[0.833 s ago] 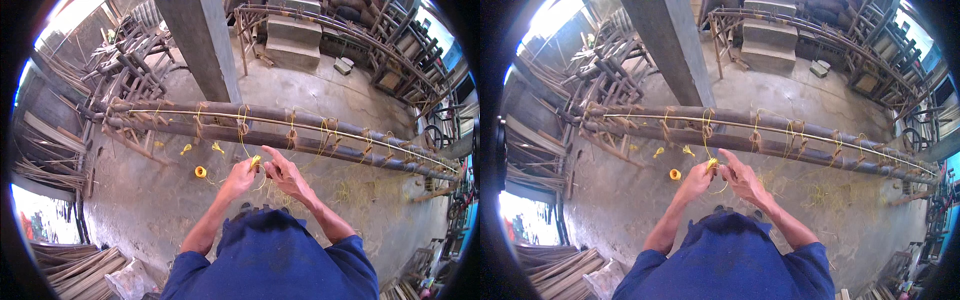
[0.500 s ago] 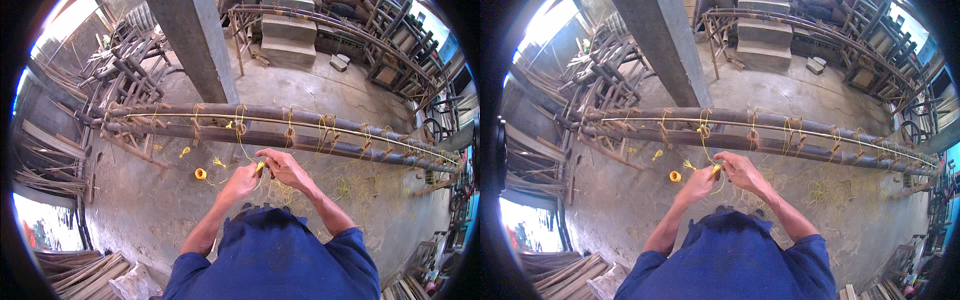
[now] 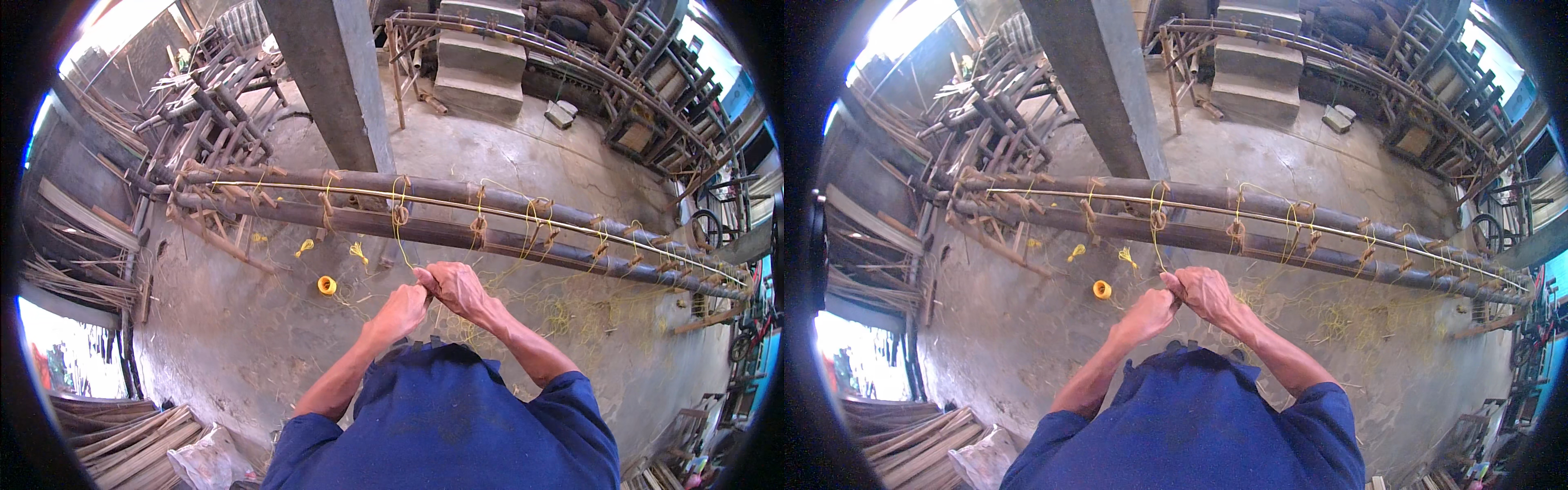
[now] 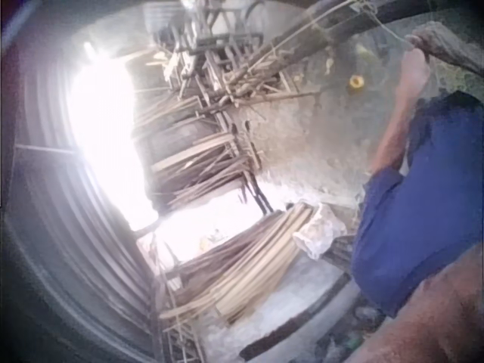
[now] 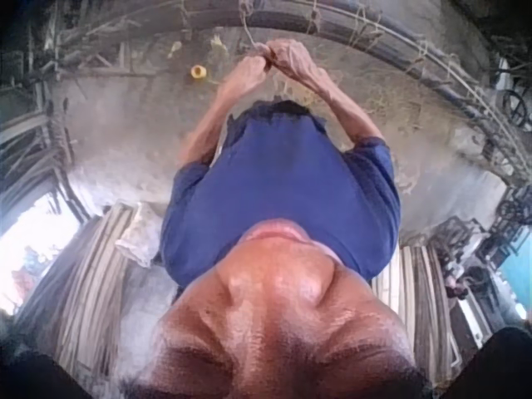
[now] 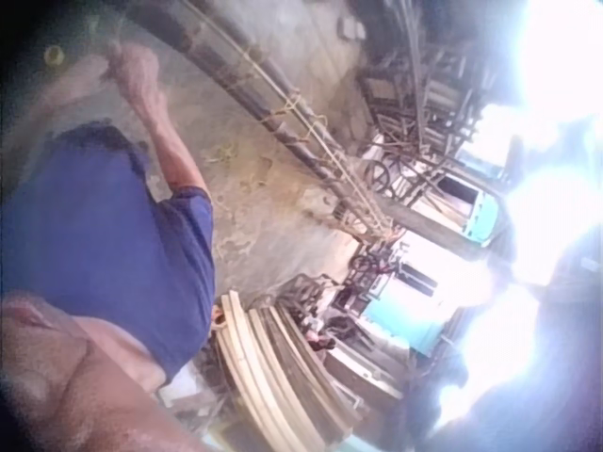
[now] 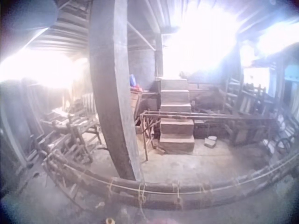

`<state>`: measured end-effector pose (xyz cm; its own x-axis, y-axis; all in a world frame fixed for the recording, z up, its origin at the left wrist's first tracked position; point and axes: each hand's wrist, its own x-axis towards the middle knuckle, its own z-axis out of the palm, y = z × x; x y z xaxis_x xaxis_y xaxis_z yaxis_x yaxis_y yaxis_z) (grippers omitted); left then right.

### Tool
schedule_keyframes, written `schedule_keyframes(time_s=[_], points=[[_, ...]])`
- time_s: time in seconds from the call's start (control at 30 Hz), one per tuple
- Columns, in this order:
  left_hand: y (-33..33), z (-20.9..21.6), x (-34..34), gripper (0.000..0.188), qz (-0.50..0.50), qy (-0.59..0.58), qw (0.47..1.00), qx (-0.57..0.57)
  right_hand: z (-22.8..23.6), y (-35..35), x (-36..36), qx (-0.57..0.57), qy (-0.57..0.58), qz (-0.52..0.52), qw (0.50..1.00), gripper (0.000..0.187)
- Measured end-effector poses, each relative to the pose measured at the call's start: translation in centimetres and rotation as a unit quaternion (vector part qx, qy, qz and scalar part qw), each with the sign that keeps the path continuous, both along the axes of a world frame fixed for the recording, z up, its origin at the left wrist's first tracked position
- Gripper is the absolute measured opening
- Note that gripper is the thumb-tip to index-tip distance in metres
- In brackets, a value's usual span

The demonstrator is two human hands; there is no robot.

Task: The person ties yellow rope around a horizontal metal pipe in a workshop. They repeatedly wrap the rope around the pipe and tie knots to secure it in place.

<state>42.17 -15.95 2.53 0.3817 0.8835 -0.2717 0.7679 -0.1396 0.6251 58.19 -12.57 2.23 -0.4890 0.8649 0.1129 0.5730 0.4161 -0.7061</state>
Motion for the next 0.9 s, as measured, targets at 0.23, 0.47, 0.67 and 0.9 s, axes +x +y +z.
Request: schedule_keyframes(time_s=[0.23,0.47,0.67,0.9], points=[[-1.2,0.6,0.2,0.025,0.054,-0.095,0.993,0.040,-1.1,1.0,0.0,-0.002,0.051,-0.005,0.999,0.061],[-0.5,-2.2,-1.7,0.010,0.007,-0.095,0.984,0.152,-1.2,2.4,-1.6,-0.092,0.034,-0.008,0.995,0.064],[0.1,-4.1,-3.1,0.007,0.039,-0.104,0.981,0.157,-1.3,3.7,-3.3,-0.156,0.015,-0.002,0.988,0.064],[0.2,-4.0,-4.7,0.012,0.133,-0.149,0.973,0.117,-5.7,10.0,-3.1,0.014,0.067,-0.135,0.988,0.035]])
